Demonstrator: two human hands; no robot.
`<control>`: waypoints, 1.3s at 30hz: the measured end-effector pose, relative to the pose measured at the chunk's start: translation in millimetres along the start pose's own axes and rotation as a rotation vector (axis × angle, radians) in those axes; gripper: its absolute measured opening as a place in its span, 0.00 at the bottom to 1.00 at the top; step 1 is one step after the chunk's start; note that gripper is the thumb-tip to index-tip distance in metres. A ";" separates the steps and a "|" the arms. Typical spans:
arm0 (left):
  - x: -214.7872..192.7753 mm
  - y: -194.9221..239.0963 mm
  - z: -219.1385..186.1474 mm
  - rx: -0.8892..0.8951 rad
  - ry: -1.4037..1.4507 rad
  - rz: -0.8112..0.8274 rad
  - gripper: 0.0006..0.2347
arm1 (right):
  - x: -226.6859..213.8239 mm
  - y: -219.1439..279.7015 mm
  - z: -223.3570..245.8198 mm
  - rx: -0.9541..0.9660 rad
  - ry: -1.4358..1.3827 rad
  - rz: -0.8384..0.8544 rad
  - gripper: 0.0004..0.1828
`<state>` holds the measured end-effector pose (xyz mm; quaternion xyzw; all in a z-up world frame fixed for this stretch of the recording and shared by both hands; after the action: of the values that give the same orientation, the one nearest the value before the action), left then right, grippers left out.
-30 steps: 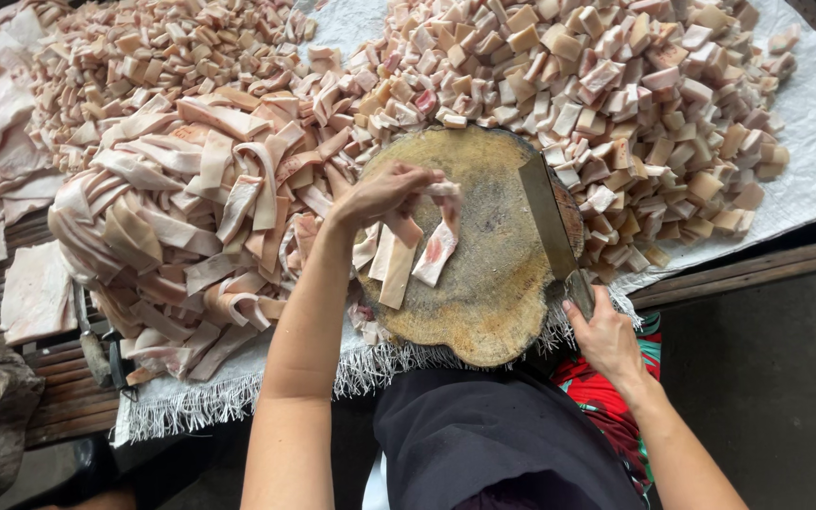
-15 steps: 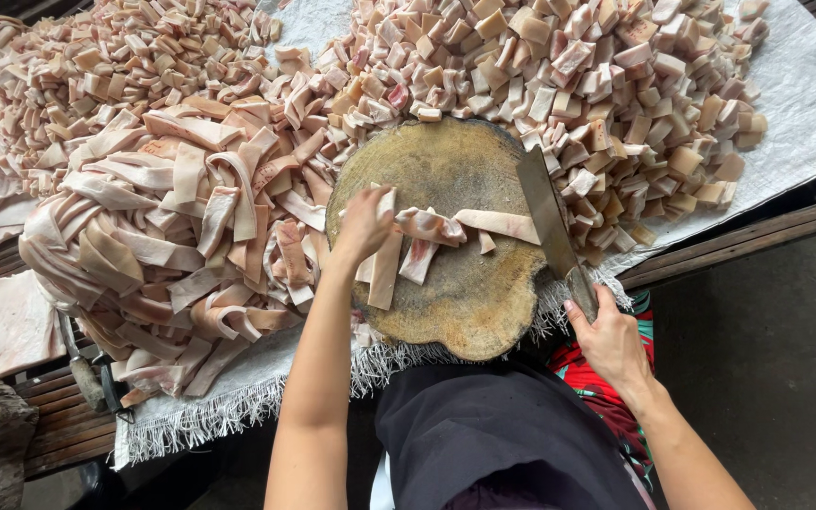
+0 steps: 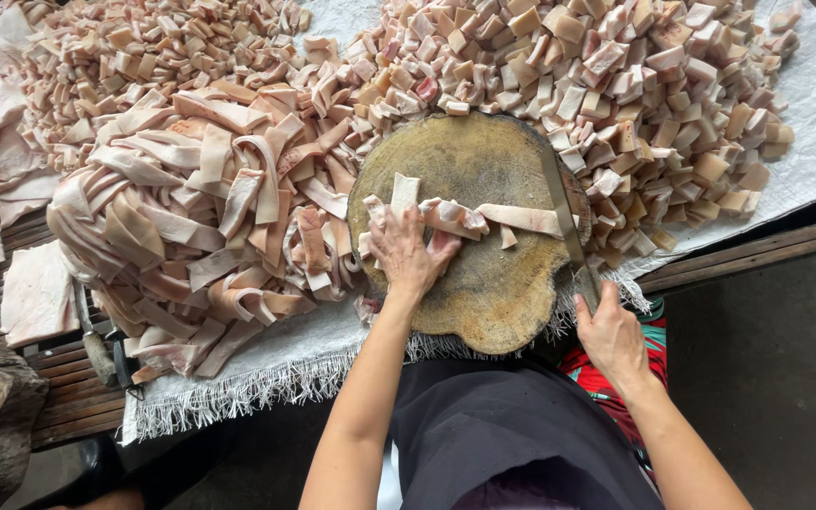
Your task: The person uses a cleaver to cut long strips of pork skin into small square pieces on a wooden cutting board while occasionally moving piles of cut pieces aside.
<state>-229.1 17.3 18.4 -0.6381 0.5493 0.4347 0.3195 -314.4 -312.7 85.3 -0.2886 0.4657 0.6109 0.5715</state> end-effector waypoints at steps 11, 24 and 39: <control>6.4 -39.5 18.0 -0.066 -0.159 -0.075 0.25 | -8.9 4.5 1.0 0.057 -0.144 0.031 0.24; -38.8 -34.2 -84.1 0.449 -0.317 0.084 0.26 | -10.6 -3.8 -3.4 -0.031 0.026 -0.005 0.26; 30.1 8.0 -63.0 0.614 -0.135 0.164 0.31 | -36.6 -23.0 42.1 -0.009 -0.231 0.143 0.20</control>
<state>-223.6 -52.7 18.0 -0.4353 0.6819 0.3141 0.4968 -278.0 -292.6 129.0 -0.1849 0.4135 0.6813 0.5750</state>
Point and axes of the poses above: each hand's wrist, its own y-axis away from the middle knuckle, its own x-axis out of the palm, z = x × y, the point moved 5 cm from there along -y, towards the middle knuckle, and after that the axes turned 8 degrees about y, right-handed, at the moved point
